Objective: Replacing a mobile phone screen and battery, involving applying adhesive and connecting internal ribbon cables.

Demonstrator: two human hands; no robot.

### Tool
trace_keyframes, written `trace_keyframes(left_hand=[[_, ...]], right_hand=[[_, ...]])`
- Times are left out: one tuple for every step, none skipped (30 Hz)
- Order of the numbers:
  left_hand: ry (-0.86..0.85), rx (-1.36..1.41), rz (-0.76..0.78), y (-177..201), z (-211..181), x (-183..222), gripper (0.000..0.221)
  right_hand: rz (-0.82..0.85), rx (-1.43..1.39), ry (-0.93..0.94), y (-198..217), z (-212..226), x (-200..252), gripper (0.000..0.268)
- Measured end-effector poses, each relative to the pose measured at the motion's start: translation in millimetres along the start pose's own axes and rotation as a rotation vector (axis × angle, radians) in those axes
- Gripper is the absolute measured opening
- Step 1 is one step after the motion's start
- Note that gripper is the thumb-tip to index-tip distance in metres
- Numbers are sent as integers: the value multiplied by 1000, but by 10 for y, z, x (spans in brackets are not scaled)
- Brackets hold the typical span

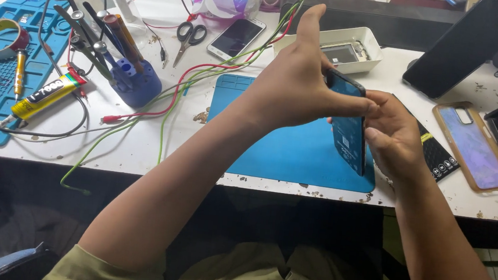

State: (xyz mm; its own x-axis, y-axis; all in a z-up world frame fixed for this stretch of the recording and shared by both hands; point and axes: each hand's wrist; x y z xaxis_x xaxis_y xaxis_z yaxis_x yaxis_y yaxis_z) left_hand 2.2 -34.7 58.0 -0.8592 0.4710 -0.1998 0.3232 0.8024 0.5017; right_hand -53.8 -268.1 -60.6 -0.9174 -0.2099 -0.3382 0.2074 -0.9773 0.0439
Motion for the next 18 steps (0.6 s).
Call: trace_keyframes(left_hand=[[3, -14, -13, -16, -8, -41, 136], [5, -11, -15, -47, 15, -87, 136], [-19, -44, -25, -77, 37, -132, 135], [-46, -79, -35, -105, 54, -181, 134], [-47, -77, -37, -126, 63, -201, 134], [-62, -87, -40, -144, 71, -220, 134], [-78, -97, -43, -162, 78, -240, 134], [-78, -97, -45, -178, 95, -253, 134], [-82, -109, -49, -195, 111, -267, 136], [-87, -123, -53, -209, 123, -285, 138], [-89, -123, -55, -194, 103, -284, 138], [-78, -122, -52, -185, 87, -277, 137], [-67, -120, -48, -177, 70, -270, 135], [-68, -120, -49, -178, 69, -275, 135], [-70, -126, -55, -179, 67, -280, 133], [-72, -132, -60, -182, 67, -283, 131], [-72, -132, -60, -178, 62, -281, 131], [-68, -123, -61, -173, 55, -283, 129]], right_hand=[[-2, -93, -15, -18, 18, -15, 57], [0, -92, -18, -28, 46, -21, 57], [-36, -108, -59, -39, 75, -27, 57], [-72, -123, -98, -49, 106, -37, 58], [-71, -121, -99, -66, 130, -35, 58], [-82, -98, -95, -84, 153, -37, 59], [-93, -75, -90, -102, 177, -38, 61], [-91, -74, -90, -114, 192, -40, 61], [-104, -53, -104, -123, 209, -41, 65], [-117, -33, -116, -132, 225, -47, 69], [-116, -32, -114, -129, 225, -55, 69], [-124, -46, -136, -127, 224, -53, 71], [-132, -60, -158, -125, 222, -51, 74], [-131, -60, -157, -123, 224, -58, 74], [-113, -51, -157, -121, 227, -65, 77], [-96, -43, -158, -120, 228, -68, 80], [-96, -43, -157, -132, 240, -68, 80], [-103, -39, -162, -143, 254, -70, 81]])
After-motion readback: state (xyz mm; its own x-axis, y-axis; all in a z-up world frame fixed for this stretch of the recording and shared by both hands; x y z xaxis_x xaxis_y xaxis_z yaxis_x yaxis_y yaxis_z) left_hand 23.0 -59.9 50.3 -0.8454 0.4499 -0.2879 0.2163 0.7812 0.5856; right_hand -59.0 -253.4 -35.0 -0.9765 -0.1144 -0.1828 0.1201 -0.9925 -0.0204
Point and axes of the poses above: each hand's wrist, its own x-axis away from the middle knuckle, its own y-axis out of the back of the hand, z = x × y, and after that the axes turned 1 degree about x, right-handed
